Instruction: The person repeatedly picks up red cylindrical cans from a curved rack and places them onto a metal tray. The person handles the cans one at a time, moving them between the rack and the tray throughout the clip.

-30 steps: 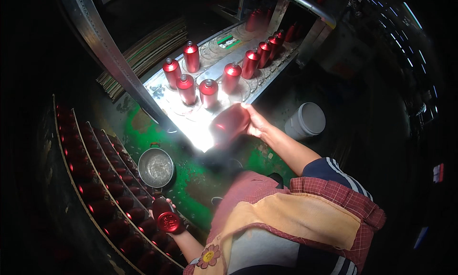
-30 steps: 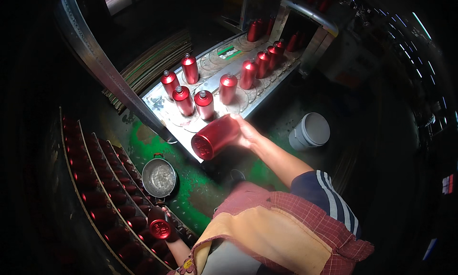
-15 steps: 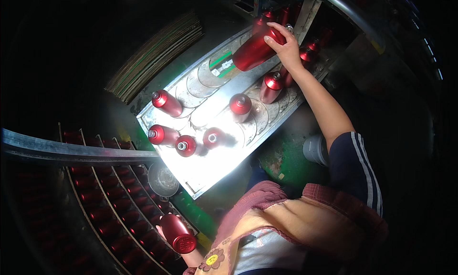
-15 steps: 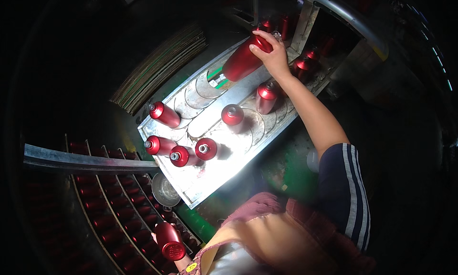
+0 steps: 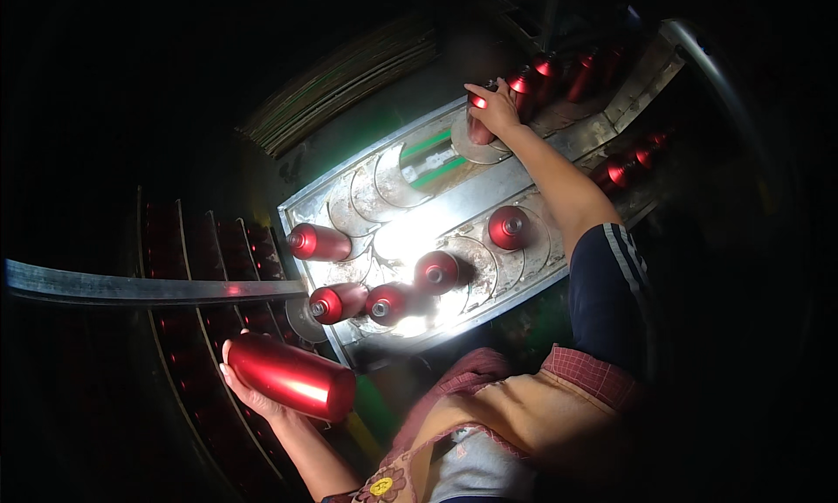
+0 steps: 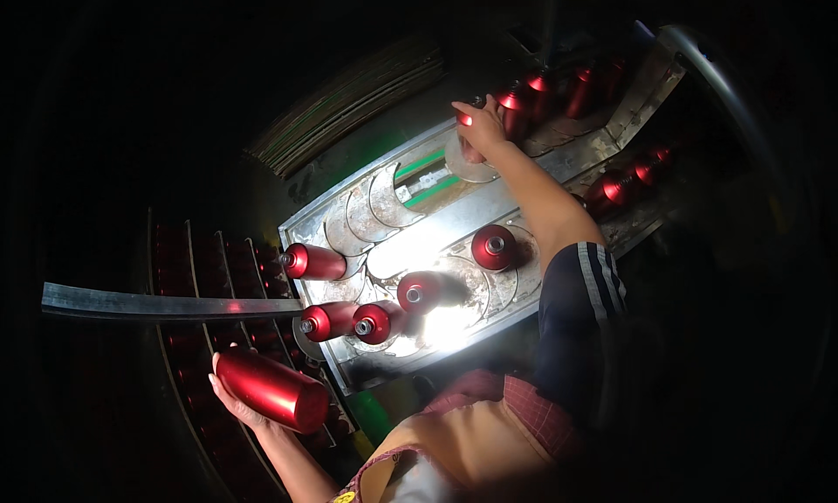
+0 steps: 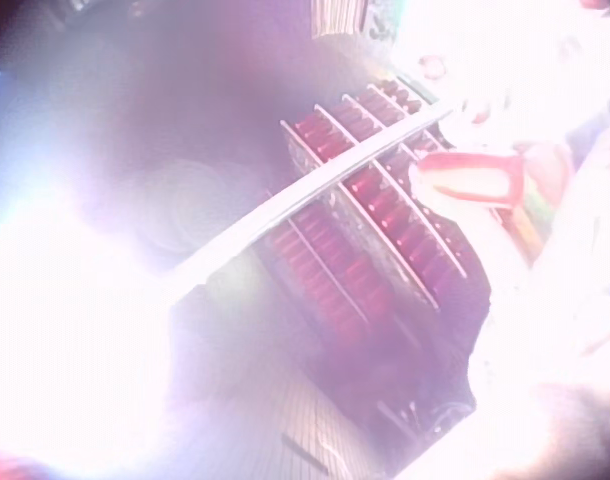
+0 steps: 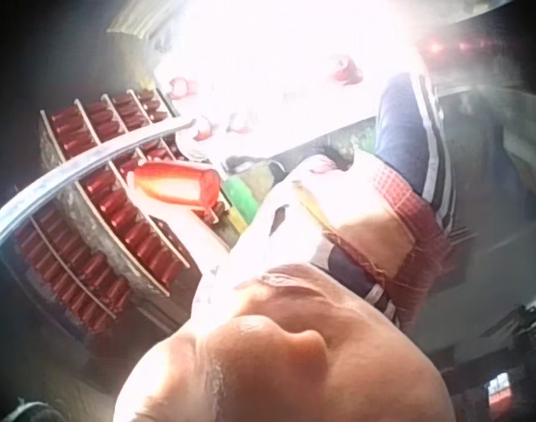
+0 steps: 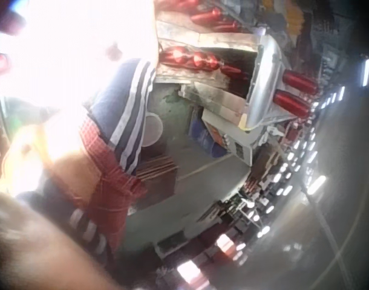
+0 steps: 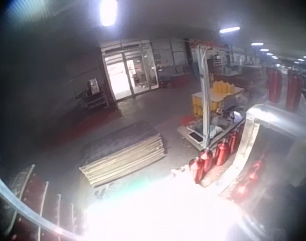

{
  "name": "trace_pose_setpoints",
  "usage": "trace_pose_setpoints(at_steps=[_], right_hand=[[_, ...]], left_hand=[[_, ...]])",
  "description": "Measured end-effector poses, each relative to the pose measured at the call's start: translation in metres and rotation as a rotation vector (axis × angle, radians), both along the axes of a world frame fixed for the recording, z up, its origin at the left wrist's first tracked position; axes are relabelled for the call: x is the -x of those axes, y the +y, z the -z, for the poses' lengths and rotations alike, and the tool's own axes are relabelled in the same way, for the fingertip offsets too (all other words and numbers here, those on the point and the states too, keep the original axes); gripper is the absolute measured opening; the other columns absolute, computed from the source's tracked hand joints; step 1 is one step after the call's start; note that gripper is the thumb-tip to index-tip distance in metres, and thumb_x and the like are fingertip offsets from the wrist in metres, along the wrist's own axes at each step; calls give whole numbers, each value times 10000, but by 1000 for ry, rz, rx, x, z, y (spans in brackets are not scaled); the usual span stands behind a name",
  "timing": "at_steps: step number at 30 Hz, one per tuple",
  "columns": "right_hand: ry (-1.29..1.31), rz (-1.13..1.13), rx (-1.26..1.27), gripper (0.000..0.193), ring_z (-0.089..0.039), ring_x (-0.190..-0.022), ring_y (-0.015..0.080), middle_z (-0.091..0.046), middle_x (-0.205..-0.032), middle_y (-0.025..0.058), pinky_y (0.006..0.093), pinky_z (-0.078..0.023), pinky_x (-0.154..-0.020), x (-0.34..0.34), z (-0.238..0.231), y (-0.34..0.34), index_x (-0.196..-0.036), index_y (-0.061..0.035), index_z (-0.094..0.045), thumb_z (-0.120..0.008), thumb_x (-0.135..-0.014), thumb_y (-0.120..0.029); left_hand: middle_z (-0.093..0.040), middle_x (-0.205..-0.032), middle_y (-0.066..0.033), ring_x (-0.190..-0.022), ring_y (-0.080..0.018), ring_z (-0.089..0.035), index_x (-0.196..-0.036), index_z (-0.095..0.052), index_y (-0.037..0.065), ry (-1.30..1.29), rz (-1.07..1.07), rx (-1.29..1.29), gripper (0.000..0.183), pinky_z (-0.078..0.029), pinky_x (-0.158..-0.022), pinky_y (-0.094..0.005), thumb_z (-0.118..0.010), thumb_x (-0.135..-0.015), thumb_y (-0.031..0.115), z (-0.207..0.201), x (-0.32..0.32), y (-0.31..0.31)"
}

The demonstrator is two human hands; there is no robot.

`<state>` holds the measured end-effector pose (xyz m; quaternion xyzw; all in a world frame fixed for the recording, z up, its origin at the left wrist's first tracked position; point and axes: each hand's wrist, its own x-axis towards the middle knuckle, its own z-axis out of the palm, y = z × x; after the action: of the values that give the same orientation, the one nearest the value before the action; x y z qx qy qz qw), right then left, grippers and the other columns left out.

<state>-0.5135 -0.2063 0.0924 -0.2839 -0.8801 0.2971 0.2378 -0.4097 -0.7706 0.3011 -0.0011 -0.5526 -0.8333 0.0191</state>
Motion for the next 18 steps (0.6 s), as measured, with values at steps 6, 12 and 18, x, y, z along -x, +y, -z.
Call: trace_pose_setpoints(at_steps=[6, 12, 18], right_hand=[[403, -334, 281, 384, -557, -1155, 228, -548, -1275, 127, 310, -458, -981, -115, -78, -46, -1222, -159, -684, -663, -848, -72], [391, -207, 487, 276, -589, -1003, 118, -574, -1125, 38, 254, -523, -782, -283, -62, -127, -1142, -28, -683, -607, -881, 18], [402, 381, 662, 264, -605, -884, 104, -581, -1049, 30, 224, -506, -696, -444, -12, -207, -1128, -35, -682, -602, -882, 13]], left_hand=[[-622, -1197, -109, -1110, -201, -588, -1169, -658, 2, 484, 156, 530, 269, -460, -970, -322, -653, -934, 135, 40, 152, 120], [-551, -1227, -138, -1142, -325, -527, -1121, -723, 224, 558, -65, 1125, 305, -433, -995, -411, -760, -821, 264, 133, 202, 162], [-396, -1464, -118, -1234, -402, -473, -1210, -688, 303, 238, 155, 1584, 370, -417, -1045, -476, -707, -841, 290, 174, 214, 130]])
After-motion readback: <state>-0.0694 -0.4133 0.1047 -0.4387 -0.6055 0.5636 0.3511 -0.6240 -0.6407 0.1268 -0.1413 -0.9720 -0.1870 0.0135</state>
